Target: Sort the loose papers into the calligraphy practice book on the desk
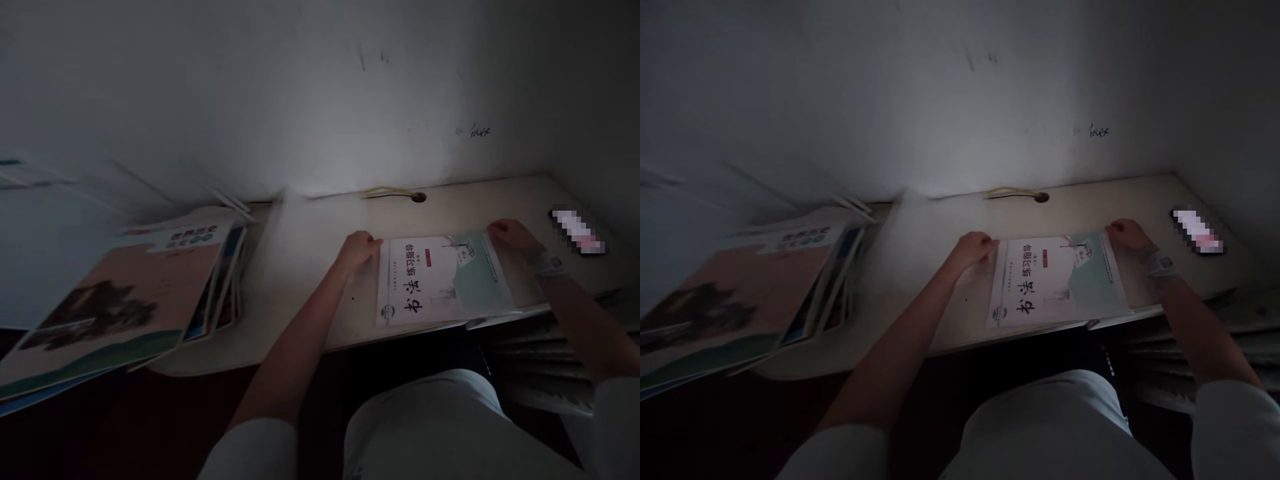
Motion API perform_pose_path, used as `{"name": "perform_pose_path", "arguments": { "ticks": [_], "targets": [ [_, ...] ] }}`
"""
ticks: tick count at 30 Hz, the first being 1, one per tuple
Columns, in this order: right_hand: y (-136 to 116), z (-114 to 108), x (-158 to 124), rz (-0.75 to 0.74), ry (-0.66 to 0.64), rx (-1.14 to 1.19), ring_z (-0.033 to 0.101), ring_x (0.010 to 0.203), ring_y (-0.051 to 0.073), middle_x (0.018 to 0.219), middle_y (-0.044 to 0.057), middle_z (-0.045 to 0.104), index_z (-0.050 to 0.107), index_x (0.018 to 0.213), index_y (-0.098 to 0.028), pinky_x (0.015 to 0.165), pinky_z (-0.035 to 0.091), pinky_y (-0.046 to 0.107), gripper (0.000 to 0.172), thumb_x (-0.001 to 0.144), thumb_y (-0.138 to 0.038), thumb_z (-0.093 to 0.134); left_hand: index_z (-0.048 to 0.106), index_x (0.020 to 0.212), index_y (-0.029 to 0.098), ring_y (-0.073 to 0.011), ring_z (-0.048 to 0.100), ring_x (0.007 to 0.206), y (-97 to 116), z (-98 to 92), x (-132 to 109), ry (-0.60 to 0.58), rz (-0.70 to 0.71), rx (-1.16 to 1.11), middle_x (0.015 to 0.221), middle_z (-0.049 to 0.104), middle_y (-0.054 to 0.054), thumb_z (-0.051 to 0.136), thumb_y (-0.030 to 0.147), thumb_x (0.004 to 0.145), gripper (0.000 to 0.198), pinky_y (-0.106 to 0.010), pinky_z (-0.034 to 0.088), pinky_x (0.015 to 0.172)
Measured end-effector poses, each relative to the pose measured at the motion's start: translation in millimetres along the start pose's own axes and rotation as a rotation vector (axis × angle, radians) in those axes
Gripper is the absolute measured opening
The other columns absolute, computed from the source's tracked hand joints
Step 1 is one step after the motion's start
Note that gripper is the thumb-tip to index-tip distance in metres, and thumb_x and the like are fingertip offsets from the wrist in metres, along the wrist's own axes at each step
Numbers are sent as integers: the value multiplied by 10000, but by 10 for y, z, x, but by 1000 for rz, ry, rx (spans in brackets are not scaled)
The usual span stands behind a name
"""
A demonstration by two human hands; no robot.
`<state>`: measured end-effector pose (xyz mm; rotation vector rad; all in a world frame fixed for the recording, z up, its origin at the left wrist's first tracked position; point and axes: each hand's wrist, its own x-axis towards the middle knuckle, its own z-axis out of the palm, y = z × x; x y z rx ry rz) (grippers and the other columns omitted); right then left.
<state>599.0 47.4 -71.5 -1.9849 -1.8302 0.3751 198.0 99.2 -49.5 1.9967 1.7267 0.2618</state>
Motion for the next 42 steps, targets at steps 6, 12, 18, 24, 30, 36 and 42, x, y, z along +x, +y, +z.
{"name": "perform_pose_path", "arguments": {
  "ticks": [6, 12, 18, 24, 30, 36, 42],
  "targets": [
    [-107, -62, 230, 102, -192, 9, 611, 689, 182, 678, 53, 668, 653, 657, -157, 618, 443, 263, 225, 700, -377, 637, 621, 619, 139, -126, 499, 461, 73, 89, 440, -106, 18, -95, 461, 516, 3, 572, 336, 737, 234, -246, 394, 500],
    [-89, 5, 210, 97, -133, 82, 573, 642, 151, 669, 42, 644, 623, 688, -143, 592, 440, 254, 132, 665, -273, 622, 646, 807, 160, -134, 595, 747, 72, 140, 391, -4, 123, -100, 805, 668, -29, 562, 232, 730, 135, -230, 441, 695],
    [-81, 89, 226, 96, -24, -65, 571, 720, 186, 769, 70, 636, 587, 703, -173, 676, 456, 314, 92, 687, -264, 587, 604, 908, 179, -160, 594, 812, 144, 175, 394, 73, 84, -13, 855, 676, -45, 457, 168, 810, 177, -263, 419, 755],
    [-104, 188, 247, 69, 49, -150, 561, 737, 210, 804, 95, 638, 573, 731, -200, 665, 442, 333, 62, 714, -245, 536, 572, 1012, 164, -197, 605, 807, 172, 166, 369, 90, 62, 66, 805, 674, -72, 394, 346, 900, 278, -287, 414, 718],
    [-104, 205, 235, 108, 51, -170, 567, 748, 219, 816, 99, 641, 572, 787, -192, 666, 435, 335, 93, 742, -239, 506, 646, 831, 160, -199, 603, 881, 183, 109, 368, -51, 185, 221, 922, 683, -83, 540, 278, 804, 161, -267, 411, 762],
    [-189, 183, 216, 146, 45, -176, 595, 816, 237, 907, 126, 651, 577, 903, -168, 722, 444, 349, 159, 802, -231, 472, 617, 981, 183, -228, 605, 932, 238, 164, 389, 36, 120, 260, 1017, 668, -107, 424, 262, 869, 237, -316, 426, 790],
    [-491, 180, 30, -69, 116, -389, 569, 1037, 306, 1123, 192, 612, 543, 1164, -118, 834, 443, 445, 346, 875, -182, 365, 468, 1275, 134, -286, 546, 1114, 398, 185, 143, 136, 202, 379, 1219, 581, -178, 372, 220, 886, 410, -398, 418, 905]
  ]
}}
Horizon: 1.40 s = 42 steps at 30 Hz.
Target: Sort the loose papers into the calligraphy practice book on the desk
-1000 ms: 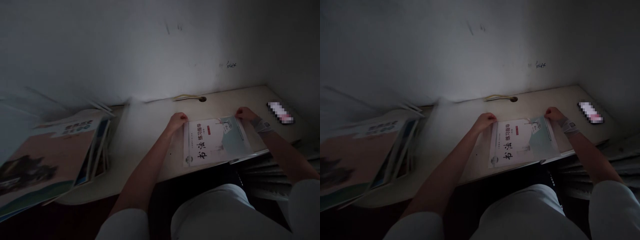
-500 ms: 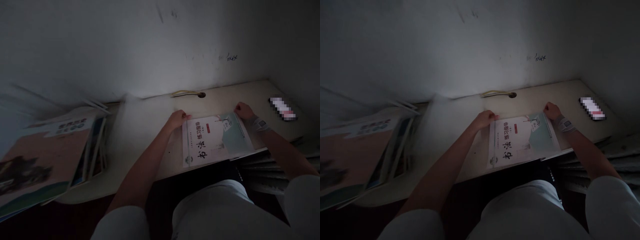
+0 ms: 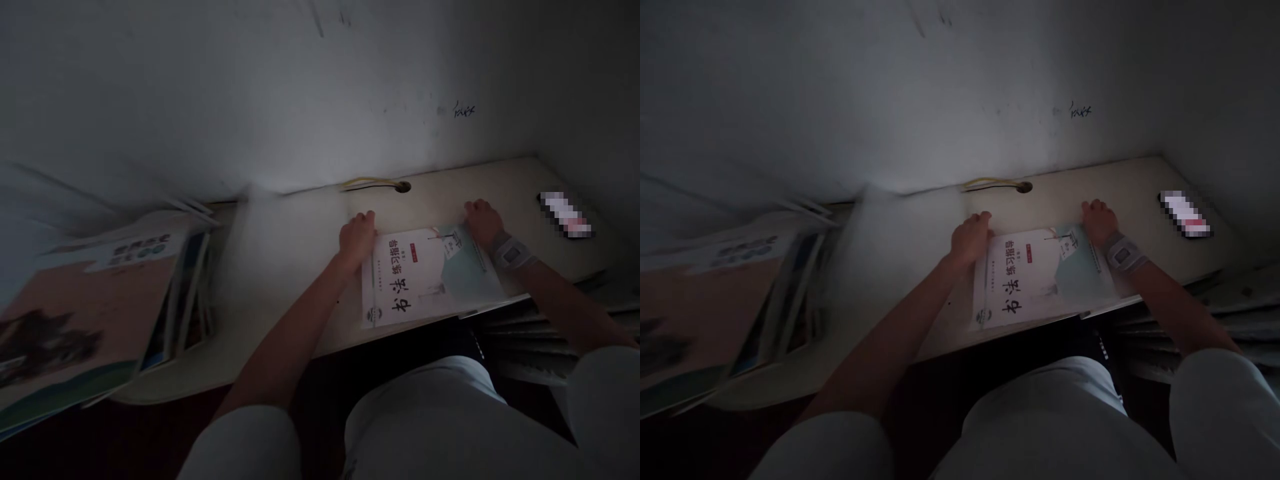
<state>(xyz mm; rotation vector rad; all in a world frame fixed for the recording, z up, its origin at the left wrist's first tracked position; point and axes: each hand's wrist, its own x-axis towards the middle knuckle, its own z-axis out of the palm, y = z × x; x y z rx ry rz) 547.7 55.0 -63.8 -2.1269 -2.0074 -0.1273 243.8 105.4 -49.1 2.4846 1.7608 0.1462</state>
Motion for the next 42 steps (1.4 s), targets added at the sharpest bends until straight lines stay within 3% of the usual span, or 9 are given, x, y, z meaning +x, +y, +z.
{"name": "perform_pose_path", "arguments": {
  "ticks": [3, 7, 11, 17, 19, 26, 34, 38, 42],
  "targets": [
    [-403, -103, -350, -265, 111, -32, 424, 1255, 314, 1354, 204, 468, 421, 1334, -91, 998, 351, 498, 450, 901, -184, 340, 306, 1406, 97, -278, 291, 1361, 341, -34, -391, 153, 199, 55, 1463, 344, -181, 260, 157, 910, 502, -450, 228, 1098],
    [-886, -75, -1032, -554, 12, 65, 285, 1368, 235, 1431, 123, 412, 348, 1403, -126, 1100, 273, 458, 491, 919, -201, 315, 319, 1407, 76, -261, 168, 1411, 796, 134, -1058, 65, 407, 15, 1492, 305, -155, 237, 246, 935, 508, -454, 160, 1139],
    [-742, 61, -1356, -561, -85, 80, 323, 1352, 246, 1426, 154, 415, 391, 1380, -100, 1100, 275, 450, 516, 942, -368, 339, 323, 1412, 80, -279, 199, 1401, 745, 368, -1300, -58, 403, 5, 1495, 285, -160, 245, 393, 939, 573, -496, 163, 1132],
    [121, -3, -1177, -337, -57, -74, 354, 1327, 309, 1434, 211, 377, 372, 1383, -63, 1034, 318, 533, 584, 944, -440, 299, 263, 1432, 33, -289, 181, 1405, 173, 323, -1037, -96, 177, 92, 1501, 244, -192, 235, 519, 918, 709, -485, 152, 1131],
    [113, -44, -1111, -301, -40, -109, 363, 1317, 330, 1416, 227, 395, 403, 1363, -51, 1032, 302, 558, 583, 938, -439, 305, 277, 1423, 16, -292, 176, 1406, 207, 293, -967, -77, 151, 123, 1488, 262, -214, 236, 512, 919, 708, -487, 128, 1132],
    [-698, 100, -819, -506, -122, -31, 323, 1344, 292, 1440, 212, 365, 385, 1370, -16, 1073, 269, 493, 556, 947, -356, 264, 307, 1423, 79, -257, 196, 1404, 783, 449, -647, -34, 346, 34, 1513, 257, -130, 204, 400, 942, 587, -473, 123, 1139],
    [212, 2, -282, -148, -230, -50, 499, 1184, 301, 1315, 188, 523, 528, 1246, -106, 927, 413, 420, 458, 898, -372, 394, 437, 1330, 105, -312, 376, 1306, -56, 190, -273, -71, 73, 77, 1429, 408, -170, 340, 350, 916, 491, -475, 288, 1053],
    [215, -75, 353, -74, -313, -3, 541, 1115, 281, 1244, 183, 566, 517, 1250, -102, 891, 429, 353, 502, 841, -393, 515, 431, 1320, 59, -287, 470, 1226, -176, 11, 312, -192, 43, -71, 1367, 463, -211, 512, 373, 820, 596, -332, 383, 958],
    [152, -74, 786, -112, -594, 64, 623, 905, 235, 1024, 119, 671, 630, 1061, -144, 751, 457, 304, 398, 752, -395, 647, 596, 1158, 78, -272, 597, 1024, -208, -63, 718, -339, 83, -120, 1149, 637, -167, 653, 390, 663, 588, -284, 438, 824]
  ]
}}
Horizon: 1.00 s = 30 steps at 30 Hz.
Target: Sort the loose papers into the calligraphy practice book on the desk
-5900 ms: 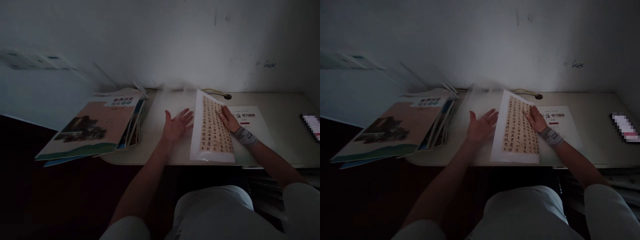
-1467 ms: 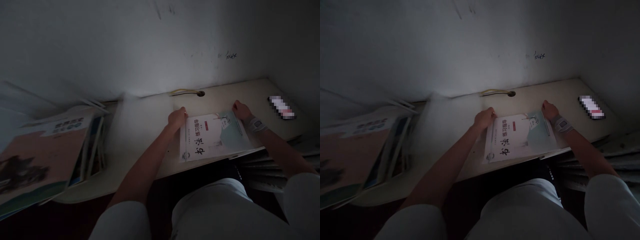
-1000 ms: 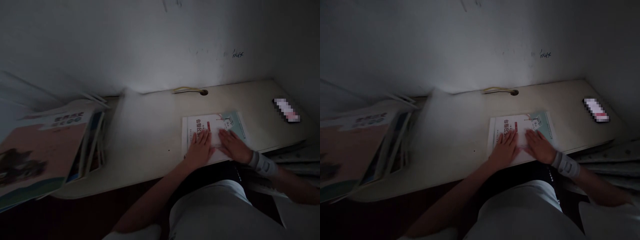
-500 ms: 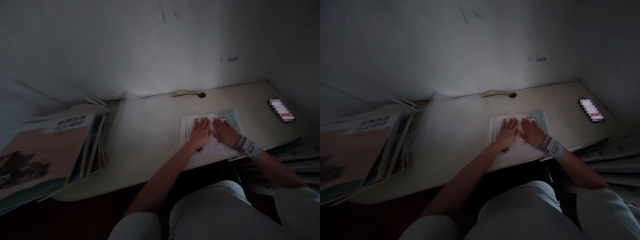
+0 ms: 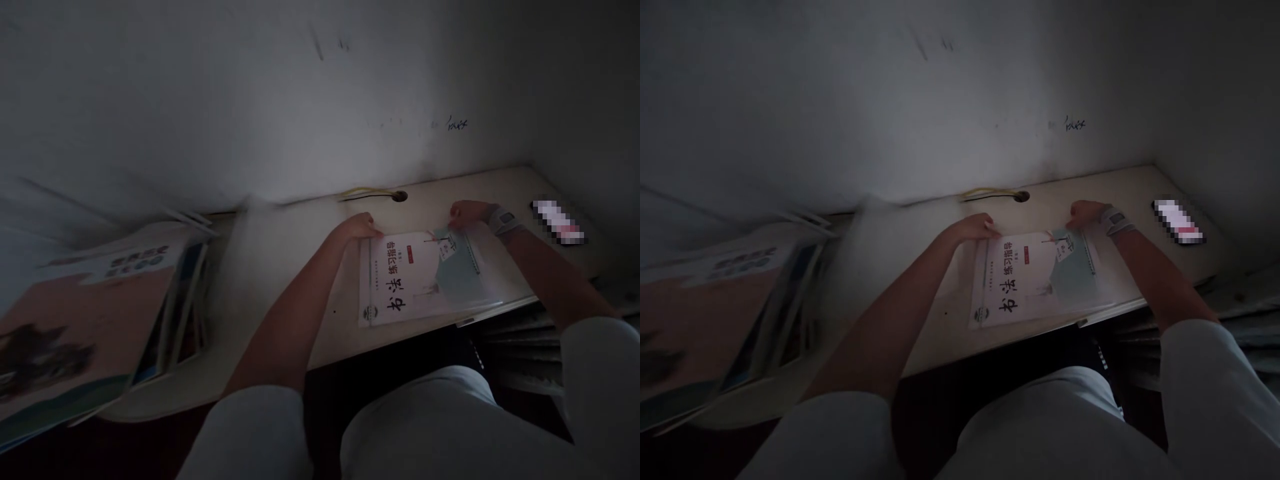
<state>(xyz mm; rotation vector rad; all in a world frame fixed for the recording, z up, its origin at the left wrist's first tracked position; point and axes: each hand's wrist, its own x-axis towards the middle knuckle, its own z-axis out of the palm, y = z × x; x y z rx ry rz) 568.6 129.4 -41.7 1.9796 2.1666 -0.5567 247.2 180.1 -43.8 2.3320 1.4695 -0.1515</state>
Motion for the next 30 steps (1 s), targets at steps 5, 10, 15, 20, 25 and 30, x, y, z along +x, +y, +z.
{"name": "perform_pose_path", "arguments": {
  "ticks": [5, 10, 15, 20, 25, 30],
  "targets": [
    [131, 8, 42, -65, -96, 80, 618, 733, 179, 783, 50, 687, 673, 795, -156, 645, 426, 264, 212, 696, -343, 682, 687, 964, 128, -221, 631, 840, -97, 12, 16, -68, 61, -49, 916, 702, -89, 637, 368, 624, 420, -257, 447, 713],
    [137, 11, -3, -60, 5, 166, 609, 782, 192, 928, 83, 678, 646, 956, -152, 666, 435, 272, 420, 606, -368, 734, 612, 1129, 144, -249, 577, 996, -113, 64, 20, 15, 92, -75, 1100, 640, -113, 688, 364, 538, 635, -274, 427, 812],
    [60, -73, -84, -152, -88, 249, 603, 745, 202, 755, 42, 663, 640, 710, -188, 654, 436, 285, 209, 621, -371, 690, 679, 899, 154, -229, 598, 821, -137, 23, -16, -7, 109, -164, 870, 683, -70, 676, 329, 522, 415, -283, 428, 719],
    [91, -60, -265, -198, -13, 456, 565, 670, 172, 656, 15, 615, 583, 642, -188, 625, 425, 287, 245, 600, -413, 673, 644, 732, 176, -169, 567, 693, -204, 68, -254, 61, 128, -314, 705, 639, -25, 590, 356, 633, 213, -263, 413, 640],
    [102, 49, -627, -77, 283, 814, 524, 616, 137, 659, -4, 581, 548, 722, -195, 553, 407, 263, 332, 592, -473, 674, 555, 712, 178, -132, 530, 632, -204, 170, -598, 244, 39, -920, 679, 582, 5, 639, 389, 607, 250, -256, 416, 599],
    [-126, 202, -1009, 83, 685, 956, 524, 591, 145, 647, -16, 572, 553, 944, -230, 523, 389, 267, 377, 662, -469, 629, 549, 870, 189, -114, 547, 631, -43, 168, -881, 389, -68, -1281, 681, 567, 31, 671, 334, 616, 317, -247, 442, 607]
  ]
}}
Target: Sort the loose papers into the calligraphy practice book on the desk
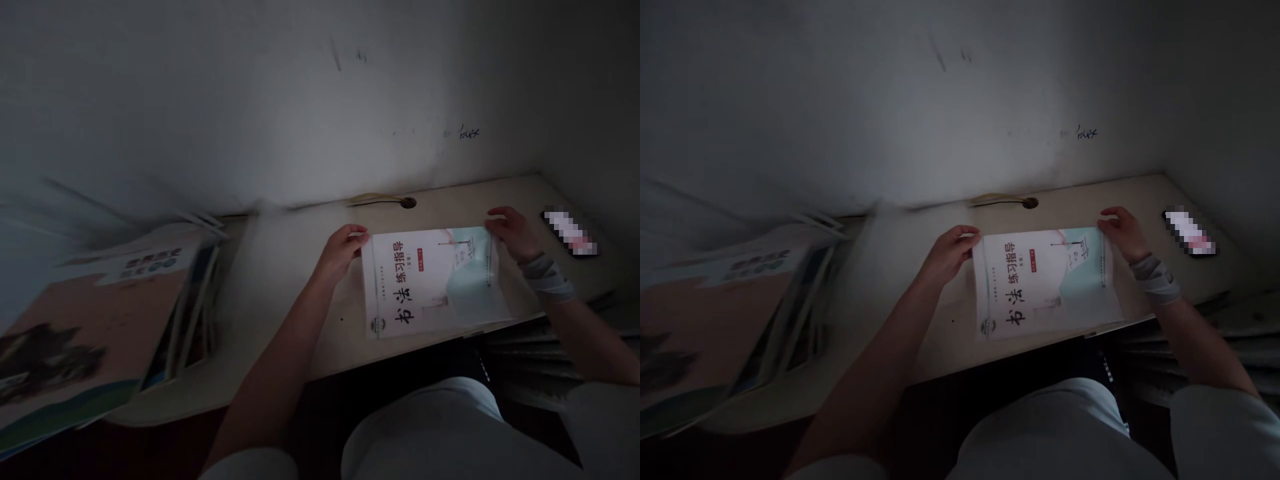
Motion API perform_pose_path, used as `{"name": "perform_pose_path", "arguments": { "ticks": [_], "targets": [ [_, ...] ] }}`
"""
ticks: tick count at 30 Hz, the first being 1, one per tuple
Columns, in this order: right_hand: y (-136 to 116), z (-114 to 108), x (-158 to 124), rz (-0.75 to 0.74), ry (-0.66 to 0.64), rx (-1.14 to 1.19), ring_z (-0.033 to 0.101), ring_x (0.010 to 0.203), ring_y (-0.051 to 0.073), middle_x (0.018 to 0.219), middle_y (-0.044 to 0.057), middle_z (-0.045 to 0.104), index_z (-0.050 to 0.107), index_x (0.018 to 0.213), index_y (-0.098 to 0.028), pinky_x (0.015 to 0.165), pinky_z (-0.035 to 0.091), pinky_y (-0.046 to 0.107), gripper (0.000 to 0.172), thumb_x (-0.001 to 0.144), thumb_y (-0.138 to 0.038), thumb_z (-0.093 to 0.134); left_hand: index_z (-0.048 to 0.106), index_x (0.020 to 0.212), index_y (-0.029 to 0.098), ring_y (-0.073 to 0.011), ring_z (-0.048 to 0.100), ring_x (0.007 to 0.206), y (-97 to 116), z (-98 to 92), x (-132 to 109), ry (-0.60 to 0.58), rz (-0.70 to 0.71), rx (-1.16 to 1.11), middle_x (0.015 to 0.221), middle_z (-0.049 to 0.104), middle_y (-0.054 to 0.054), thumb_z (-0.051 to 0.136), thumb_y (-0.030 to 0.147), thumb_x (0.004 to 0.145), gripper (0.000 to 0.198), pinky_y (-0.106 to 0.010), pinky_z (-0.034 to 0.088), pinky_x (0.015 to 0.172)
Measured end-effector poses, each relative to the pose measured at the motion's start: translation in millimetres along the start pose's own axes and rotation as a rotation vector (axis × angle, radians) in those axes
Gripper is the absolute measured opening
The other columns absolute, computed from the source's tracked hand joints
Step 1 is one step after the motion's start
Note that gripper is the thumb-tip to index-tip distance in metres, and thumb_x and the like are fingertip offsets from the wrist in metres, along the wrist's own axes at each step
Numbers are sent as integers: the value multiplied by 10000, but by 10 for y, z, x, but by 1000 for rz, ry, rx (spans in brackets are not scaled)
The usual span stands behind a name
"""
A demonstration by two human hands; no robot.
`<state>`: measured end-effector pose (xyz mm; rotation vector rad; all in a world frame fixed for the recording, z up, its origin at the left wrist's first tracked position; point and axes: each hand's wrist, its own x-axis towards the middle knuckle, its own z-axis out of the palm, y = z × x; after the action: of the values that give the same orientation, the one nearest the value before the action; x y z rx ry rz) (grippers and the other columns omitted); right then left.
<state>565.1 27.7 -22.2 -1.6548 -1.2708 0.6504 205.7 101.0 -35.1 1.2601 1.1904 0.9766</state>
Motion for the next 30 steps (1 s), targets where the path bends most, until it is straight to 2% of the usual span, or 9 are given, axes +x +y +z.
{"name": "perform_pose_path", "arguments": {
  "ticks": [3, 6, 9, 12, 17, 20, 24, 26, 30],
  "targets": [
    [-47, 74, -152, -24, 172, -11, 546, 603, 165, 643, -5, 576, 562, 939, -228, 549, 418, 293, 350, 696, -478, 588, 528, 1018, 229, -100, 497, 547, 37, 69, -127, 119, 38, 41, 605, 506, 58, 601, 298, 698, 336, -231, 416, 549],
    [-54, 84, -202, -101, 215, -65, 575, 673, 191, 700, 24, 614, 584, 802, -227, 625, 458, 335, 303, 721, -518, 554, 563, 1000, 227, -110, 497, 571, 38, 79, -207, 133, 104, 165, 629, 523, 38, 541, 327, 745, 274, -242, 417, 565],
    [-52, -24, -226, -151, 79, -147, 592, 748, 208, 779, 41, 649, 633, 790, -227, 676, 470, 348, 342, 720, -556, 565, 633, 936, 189, -135, 549, 704, 57, 8, -252, 19, 174, 255, 754, 602, -3, 552, 403, 743, 299, -268, 444, 662],
    [-71, -184, -240, -162, -84, -234, 593, 731, 197, 795, 31, 648, 667, 870, -238, 651, 468, 331, 395, 680, -581, 619, 664, 984, 181, -145, 561, 725, 119, -73, -270, -35, 204, 367, 750, 621, 0, 606, 403, 707, 359, -278, 438, 698],
    [-95, -310, -156, -211, -178, -216, 601, 801, 197, 887, 57, 650, 646, 703, -225, 716, 477, 333, 369, 658, -591, 637, 680, 775, 164, -133, 557, 689, 219, -107, -240, -51, 209, 502, 719, 641, -5, 624, 361, 691, 221, -282, 428, 705],
    [-39, -258, -52, -73, -237, -126, 585, 707, 189, 741, 44, 632, 618, 682, -217, 633, 472, 322, 387, 659, -603, 618, 651, 714, 154, -131, 551, 656, 205, -102, -175, -58, 163, 417, 666, 623, -11, 631, 381, 668, 233, -286, 445, 685],
    [125, -70, 98, 158, -258, -50, 516, 554, 152, 578, 6, 537, 515, 612, -217, 523, 418, 297, 377, 695, -580, 576, 615, 692, 144, -151, 584, 672, 64, -65, 5, -105, 44, 266, 696, 635, -40, 611, 430, 666, 287, -289, 474, 653],
    [213, 37, 170, 209, -248, -94, 492, 527, 144, 538, -4, 504, 492, 576, -214, 512, 400, 292, 367, 705, -547, 574, 615, 699, 140, -169, 599, 679, -33, -20, 129, -107, -1, 438, 692, 637, -53, 548, 428, 720, 296, -289, 474, 635],
    [329, 180, 302, 192, -281, -362, 477, 522, 146, 476, -8, 457, 495, 481, -196, 510, 351, 283, 366, 710, -466, 588, 653, 721, 143, -242, 627, 809, -148, 87, 337, -157, -7, 1090, 755, 664, -105, 480, 339, 789, 271, -327, 463, 695]
  ]
}}
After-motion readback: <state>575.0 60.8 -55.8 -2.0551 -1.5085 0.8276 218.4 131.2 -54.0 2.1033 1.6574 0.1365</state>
